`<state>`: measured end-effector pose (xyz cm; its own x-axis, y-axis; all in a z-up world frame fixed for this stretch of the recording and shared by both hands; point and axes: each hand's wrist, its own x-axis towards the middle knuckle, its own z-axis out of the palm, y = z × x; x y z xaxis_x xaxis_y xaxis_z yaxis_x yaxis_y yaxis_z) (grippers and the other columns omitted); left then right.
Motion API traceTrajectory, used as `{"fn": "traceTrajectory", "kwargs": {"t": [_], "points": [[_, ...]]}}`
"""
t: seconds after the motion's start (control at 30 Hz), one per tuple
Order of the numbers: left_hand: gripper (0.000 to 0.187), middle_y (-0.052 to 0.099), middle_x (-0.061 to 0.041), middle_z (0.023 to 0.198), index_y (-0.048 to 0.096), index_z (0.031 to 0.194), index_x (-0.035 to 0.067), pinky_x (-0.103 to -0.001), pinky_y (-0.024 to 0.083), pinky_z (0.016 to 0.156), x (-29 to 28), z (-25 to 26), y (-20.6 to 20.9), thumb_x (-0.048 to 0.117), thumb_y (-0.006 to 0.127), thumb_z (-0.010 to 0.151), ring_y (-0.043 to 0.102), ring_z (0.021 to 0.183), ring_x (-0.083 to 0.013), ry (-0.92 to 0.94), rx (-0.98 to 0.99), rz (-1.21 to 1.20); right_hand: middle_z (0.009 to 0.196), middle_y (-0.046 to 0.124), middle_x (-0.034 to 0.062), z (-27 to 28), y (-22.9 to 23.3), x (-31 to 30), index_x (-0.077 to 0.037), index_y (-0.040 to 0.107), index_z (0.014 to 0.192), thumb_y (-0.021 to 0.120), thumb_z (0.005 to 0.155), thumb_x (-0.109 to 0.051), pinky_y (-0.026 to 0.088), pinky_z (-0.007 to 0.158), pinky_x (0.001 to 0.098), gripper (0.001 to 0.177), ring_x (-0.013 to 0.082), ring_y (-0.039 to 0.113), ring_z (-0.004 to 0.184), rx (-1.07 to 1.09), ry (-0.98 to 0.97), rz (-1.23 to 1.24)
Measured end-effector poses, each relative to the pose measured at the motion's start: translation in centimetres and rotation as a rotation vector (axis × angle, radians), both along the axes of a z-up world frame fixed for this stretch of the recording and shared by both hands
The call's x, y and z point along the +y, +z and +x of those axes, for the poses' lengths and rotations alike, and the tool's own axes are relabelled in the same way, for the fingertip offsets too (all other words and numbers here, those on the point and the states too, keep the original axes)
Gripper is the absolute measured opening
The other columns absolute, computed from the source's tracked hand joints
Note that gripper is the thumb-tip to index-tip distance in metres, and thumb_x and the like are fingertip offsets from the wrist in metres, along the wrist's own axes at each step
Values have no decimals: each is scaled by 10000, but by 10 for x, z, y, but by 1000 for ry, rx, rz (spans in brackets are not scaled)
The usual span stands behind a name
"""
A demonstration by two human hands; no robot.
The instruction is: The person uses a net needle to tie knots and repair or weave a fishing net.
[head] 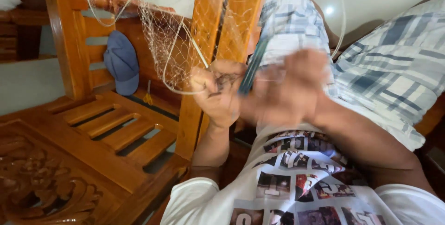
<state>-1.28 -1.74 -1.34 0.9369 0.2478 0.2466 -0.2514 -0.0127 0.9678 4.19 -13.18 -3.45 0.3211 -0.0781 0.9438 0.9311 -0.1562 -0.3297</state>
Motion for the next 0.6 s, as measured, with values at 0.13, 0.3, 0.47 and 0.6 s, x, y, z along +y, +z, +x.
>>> {"fn": "traceTrajectory", "kwargs": {"t": [0.13,0.3,0.47,0.6], "points": [[421,637,-167,885,290,862,110,-230,539,657,-6,0,8,-36,685,841,641,746,-156,-69,-117,-133,1005,587,-93,-42,25,-1,-246,714,1029,723,828,-106,370,730,232,245,39,495,873,-244,-71,-164],[464,612,-152,954,234,927,143,-262,567,752,-3,-3,9,-42,655,861,651,866,-201,-147,-29,-284,710,649,-204,-60,52,-26,-300,697,861,729,788,-192,426,583,125,134,-83,535,587,-26,-32,90],[455,616,-119,922,223,916,128,-240,554,740,-4,1,10,-66,631,859,652,796,-171,-46,-30,-218,895,723,29,-41,17,-55,-62,609,1060,589,857,87,509,408,111,252,9,679,564,608,564,96],[483,607,-92,964,216,918,149,-211,528,745,0,5,12,-30,661,862,622,840,-142,-92,-36,-309,941,655,83,-35,10,-58,-77,564,1022,610,845,-25,613,743,228,191,154,698,837,500,379,285]]}}
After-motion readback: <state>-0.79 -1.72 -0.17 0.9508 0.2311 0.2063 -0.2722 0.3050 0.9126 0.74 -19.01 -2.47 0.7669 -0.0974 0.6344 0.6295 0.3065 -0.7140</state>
